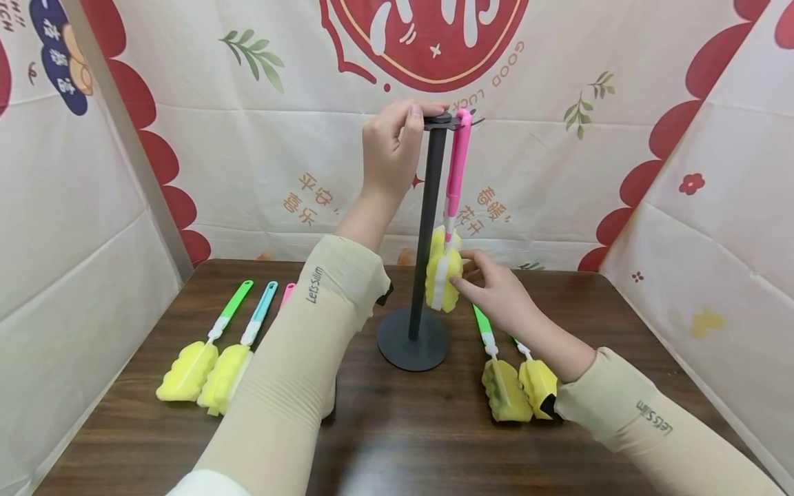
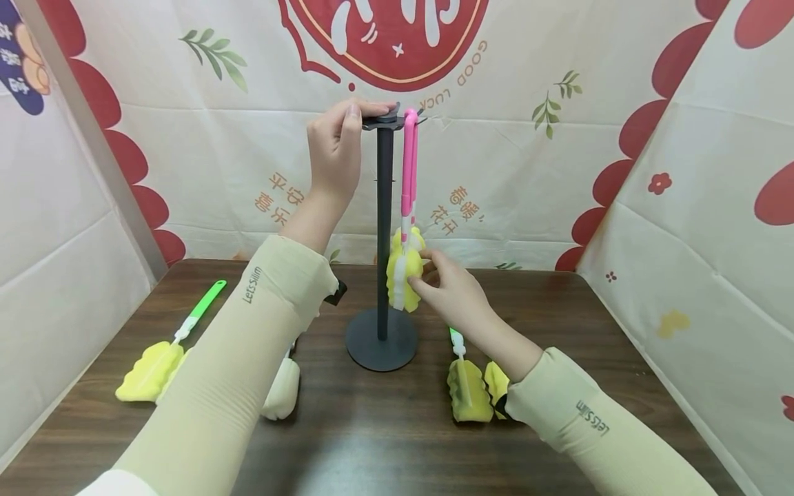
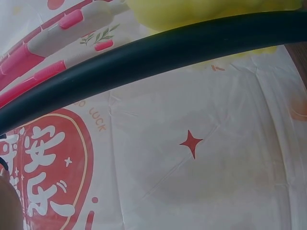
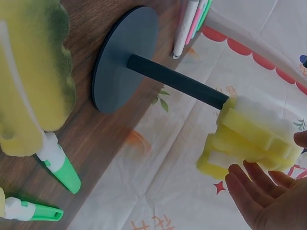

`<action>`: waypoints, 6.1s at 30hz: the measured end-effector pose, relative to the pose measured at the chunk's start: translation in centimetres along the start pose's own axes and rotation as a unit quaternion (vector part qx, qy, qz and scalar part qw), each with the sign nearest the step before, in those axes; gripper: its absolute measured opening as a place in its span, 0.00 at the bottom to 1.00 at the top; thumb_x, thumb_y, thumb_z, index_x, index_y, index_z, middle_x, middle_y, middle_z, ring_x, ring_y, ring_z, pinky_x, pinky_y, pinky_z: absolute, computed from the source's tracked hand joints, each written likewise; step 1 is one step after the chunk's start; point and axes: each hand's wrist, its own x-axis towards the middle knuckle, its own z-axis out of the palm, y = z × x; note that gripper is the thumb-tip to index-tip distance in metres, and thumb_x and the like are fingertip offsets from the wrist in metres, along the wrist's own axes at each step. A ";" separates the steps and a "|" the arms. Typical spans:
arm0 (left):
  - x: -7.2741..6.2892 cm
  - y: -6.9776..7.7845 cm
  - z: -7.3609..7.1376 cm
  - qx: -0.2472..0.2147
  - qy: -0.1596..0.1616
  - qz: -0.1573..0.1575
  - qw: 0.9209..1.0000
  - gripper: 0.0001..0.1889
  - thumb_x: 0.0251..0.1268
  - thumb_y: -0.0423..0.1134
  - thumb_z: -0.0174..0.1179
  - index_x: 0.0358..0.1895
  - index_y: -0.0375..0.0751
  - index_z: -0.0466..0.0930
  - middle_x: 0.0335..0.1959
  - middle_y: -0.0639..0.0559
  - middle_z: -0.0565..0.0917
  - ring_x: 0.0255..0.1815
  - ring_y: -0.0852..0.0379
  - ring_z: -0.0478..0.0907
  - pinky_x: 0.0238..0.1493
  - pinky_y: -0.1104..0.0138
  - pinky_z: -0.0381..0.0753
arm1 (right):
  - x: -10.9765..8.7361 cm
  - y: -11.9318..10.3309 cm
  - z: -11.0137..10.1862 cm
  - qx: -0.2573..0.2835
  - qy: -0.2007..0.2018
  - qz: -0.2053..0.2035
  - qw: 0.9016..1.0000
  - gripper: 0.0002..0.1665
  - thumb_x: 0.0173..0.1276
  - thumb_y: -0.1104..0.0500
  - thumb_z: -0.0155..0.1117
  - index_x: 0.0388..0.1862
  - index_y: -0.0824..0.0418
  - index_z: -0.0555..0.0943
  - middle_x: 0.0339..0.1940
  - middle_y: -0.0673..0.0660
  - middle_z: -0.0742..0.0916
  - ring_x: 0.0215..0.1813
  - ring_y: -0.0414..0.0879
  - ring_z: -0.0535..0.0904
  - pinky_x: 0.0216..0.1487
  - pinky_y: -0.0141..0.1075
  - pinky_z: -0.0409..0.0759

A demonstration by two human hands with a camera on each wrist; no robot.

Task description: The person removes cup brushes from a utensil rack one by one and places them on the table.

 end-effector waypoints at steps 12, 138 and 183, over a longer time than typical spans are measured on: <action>-0.1 -0.1 0.2 -0.005 -0.001 0.002 1.000 0.18 0.69 0.36 0.45 0.41 0.30 0.86 0.41 0.42 0.87 0.46 0.56 0.82 0.49 0.73 0.75 | 0.3 0.3 0.6 0.007 -0.006 0.000 1.000 0.33 0.70 0.49 0.61 0.69 0.57 0.64 0.54 0.61 0.80 0.55 0.55 0.79 0.48 0.50 0.78; -0.3 -0.4 0.1 -0.004 0.036 0.051 0.998 0.16 0.68 0.35 0.47 0.40 0.29 0.86 0.39 0.41 0.87 0.43 0.54 0.82 0.50 0.72 0.74 | -7.5 5.5 -2.1 0.003 0.017 0.060 0.998 0.27 0.76 0.47 0.52 0.63 0.62 0.64 0.52 0.64 0.78 0.36 0.52 0.77 0.33 0.42 0.78; -0.3 -0.5 0.0 0.023 0.021 0.044 0.999 0.15 0.67 0.38 0.52 0.40 0.31 0.86 0.38 0.44 0.87 0.43 0.59 0.80 0.50 0.71 0.75 | -11.3 9.7 -5.0 -0.074 0.066 0.085 0.991 0.22 0.76 0.52 0.54 0.59 0.66 0.68 0.44 0.62 0.81 0.39 0.47 0.78 0.32 0.35 0.76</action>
